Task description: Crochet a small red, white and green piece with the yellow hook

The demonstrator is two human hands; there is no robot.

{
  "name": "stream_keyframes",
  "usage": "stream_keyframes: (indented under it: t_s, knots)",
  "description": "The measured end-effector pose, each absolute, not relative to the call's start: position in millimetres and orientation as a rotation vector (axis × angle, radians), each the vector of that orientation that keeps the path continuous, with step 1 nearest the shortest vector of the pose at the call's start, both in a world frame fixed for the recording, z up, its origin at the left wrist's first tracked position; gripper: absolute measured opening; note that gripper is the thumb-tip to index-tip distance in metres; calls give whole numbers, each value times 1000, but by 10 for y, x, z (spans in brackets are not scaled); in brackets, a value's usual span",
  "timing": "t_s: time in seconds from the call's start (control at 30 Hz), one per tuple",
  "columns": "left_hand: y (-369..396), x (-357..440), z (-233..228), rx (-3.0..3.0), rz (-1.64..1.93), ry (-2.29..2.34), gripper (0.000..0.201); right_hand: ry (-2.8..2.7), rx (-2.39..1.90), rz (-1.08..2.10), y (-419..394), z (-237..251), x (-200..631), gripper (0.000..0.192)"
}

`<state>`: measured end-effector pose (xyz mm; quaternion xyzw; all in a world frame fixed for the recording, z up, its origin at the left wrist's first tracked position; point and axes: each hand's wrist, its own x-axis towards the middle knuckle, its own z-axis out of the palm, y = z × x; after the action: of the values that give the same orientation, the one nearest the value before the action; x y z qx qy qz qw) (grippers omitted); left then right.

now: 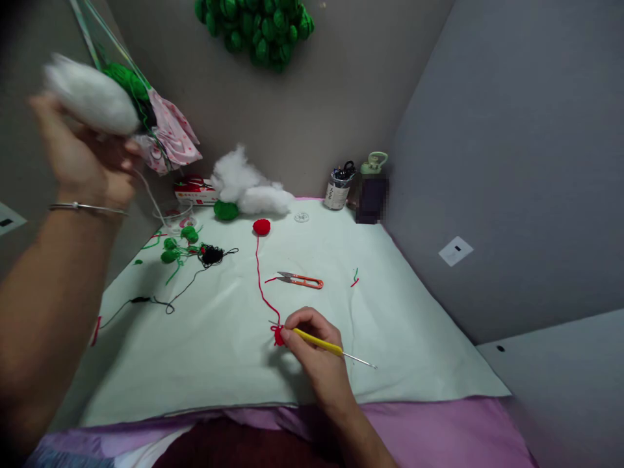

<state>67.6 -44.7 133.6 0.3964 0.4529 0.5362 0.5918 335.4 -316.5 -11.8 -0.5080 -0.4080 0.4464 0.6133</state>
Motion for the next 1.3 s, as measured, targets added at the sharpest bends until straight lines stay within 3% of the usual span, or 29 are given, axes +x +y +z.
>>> stream_keyframes:
  t_s: [0.27,0.47,0.6,1.03,1.07,1.13,1.3]
  knots:
    - [-456,1329,301,666,1107,989,37,-936,-1173,1058,-3175,-152,3364,17]
    - [-490,1428,9,645,937,897,38,-927,-1154,1082,-3191,-154,3377,16]
    - [-517,1324,286,712,878,811,32,-893,-1147,1103,-3184,-156,3382,19]
    - [-964,1241,1906,1411,1140,434,28,-790,-1062,1190,-3112,-265,3418,22]
    - [-1022,1268,1957,1397,1183,423,31,-793,-1049,1200,-3118,-278,3422,22]
    - [-1153,1371,1958,1343,1126,390,64,-806,-1016,1214,-3125,-285,3427,21]
    - [-1491,1778,1416,1479,656,214,33,-822,-930,1246,-3066,-159,3417,20]
